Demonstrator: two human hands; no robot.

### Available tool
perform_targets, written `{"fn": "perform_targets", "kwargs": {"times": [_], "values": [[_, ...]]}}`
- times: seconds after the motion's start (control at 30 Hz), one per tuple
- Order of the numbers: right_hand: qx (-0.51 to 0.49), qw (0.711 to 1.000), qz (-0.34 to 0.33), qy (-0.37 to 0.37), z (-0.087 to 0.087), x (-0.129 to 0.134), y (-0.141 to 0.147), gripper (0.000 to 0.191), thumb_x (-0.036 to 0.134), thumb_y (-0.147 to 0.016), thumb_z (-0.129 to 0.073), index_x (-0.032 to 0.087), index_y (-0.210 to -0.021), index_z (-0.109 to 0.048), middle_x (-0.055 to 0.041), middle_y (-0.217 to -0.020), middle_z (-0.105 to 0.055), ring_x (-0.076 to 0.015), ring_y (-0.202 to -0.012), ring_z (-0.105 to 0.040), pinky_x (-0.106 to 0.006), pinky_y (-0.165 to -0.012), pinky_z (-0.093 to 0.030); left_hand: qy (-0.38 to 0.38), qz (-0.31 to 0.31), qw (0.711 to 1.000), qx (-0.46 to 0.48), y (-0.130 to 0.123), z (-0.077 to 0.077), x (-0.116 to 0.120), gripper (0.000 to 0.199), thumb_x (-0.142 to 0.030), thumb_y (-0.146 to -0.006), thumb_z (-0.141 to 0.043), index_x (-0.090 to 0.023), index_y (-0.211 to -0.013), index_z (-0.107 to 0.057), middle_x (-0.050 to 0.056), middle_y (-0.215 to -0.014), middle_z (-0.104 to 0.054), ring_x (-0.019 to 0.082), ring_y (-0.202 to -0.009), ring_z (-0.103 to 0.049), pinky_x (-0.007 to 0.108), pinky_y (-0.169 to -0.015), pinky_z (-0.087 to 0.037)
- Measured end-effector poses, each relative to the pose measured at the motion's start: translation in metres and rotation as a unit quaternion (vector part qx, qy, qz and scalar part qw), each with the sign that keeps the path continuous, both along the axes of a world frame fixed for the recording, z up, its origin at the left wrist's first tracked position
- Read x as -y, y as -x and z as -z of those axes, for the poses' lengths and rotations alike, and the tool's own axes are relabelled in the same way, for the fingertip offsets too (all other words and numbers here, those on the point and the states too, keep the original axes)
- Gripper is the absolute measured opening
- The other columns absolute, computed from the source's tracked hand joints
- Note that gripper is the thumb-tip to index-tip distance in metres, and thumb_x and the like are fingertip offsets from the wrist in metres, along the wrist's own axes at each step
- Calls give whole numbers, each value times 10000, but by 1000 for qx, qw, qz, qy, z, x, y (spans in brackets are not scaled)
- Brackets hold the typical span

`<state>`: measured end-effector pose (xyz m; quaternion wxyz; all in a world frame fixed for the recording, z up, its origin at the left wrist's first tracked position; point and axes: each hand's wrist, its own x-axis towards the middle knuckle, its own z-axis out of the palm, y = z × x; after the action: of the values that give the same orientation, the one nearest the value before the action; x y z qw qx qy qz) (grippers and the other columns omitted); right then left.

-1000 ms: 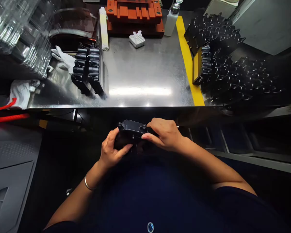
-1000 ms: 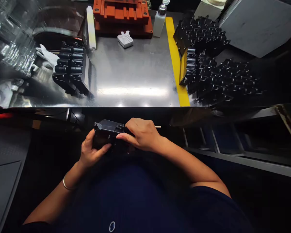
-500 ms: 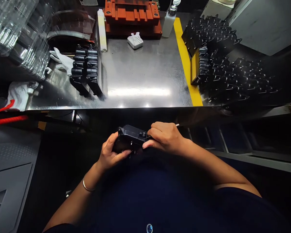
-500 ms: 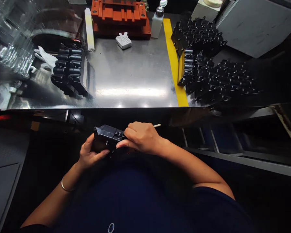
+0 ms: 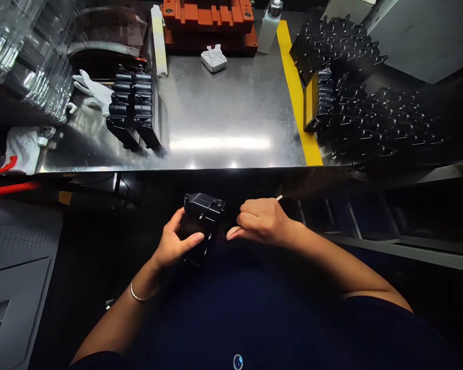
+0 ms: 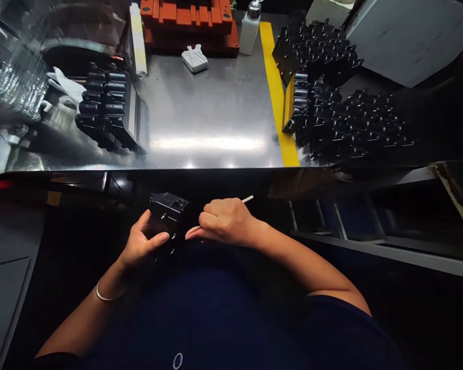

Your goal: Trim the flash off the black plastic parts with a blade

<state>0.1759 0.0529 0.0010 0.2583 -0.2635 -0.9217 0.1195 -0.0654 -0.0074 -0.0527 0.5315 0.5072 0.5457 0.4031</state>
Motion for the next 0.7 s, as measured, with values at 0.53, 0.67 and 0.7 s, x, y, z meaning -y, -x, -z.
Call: {"fn": "perform_targets", "kwargs": {"times": [0.53, 0.67, 0.7], "values": [[-33, 994, 55, 87, 7, 4, -1, 336, 272, -974, -445, 170, -682, -576, 16, -554, -509, -101, -518, -465, -243, -511, -312, -225, 55, 969, -90, 17, -5, 2, 358, -186, -802, -679, -222, -1154, -624, 92, -1114, -684, 235, -1016, -643, 400, -899, -524], [-40, 988, 38, 145, 8, -1, -4, 365, 295, -994, -399, 165, -705, -581, 4, -594, -540, -99, -546, -491, -231, -539, -338, -267, 107, 956, -55, 18, -8, 0, 396, -132, -805, -645, -227, -1188, -607, 107, -1112, -685, 250, -1026, -641, 417, -876, -535], [-53, 982, 11, 182, 7, -1, -5, 370, 309, -1000, -381, 163, -728, -585, -2, -623, -558, -99, -568, -508, -224, -556, -355, -283, 117, 951, -47, 17, -10, -2, 415, -124, -797, -648, -227, -1197, -606, 113, -1108, -688, 257, -1030, -641, 425, -875, -534]]}}
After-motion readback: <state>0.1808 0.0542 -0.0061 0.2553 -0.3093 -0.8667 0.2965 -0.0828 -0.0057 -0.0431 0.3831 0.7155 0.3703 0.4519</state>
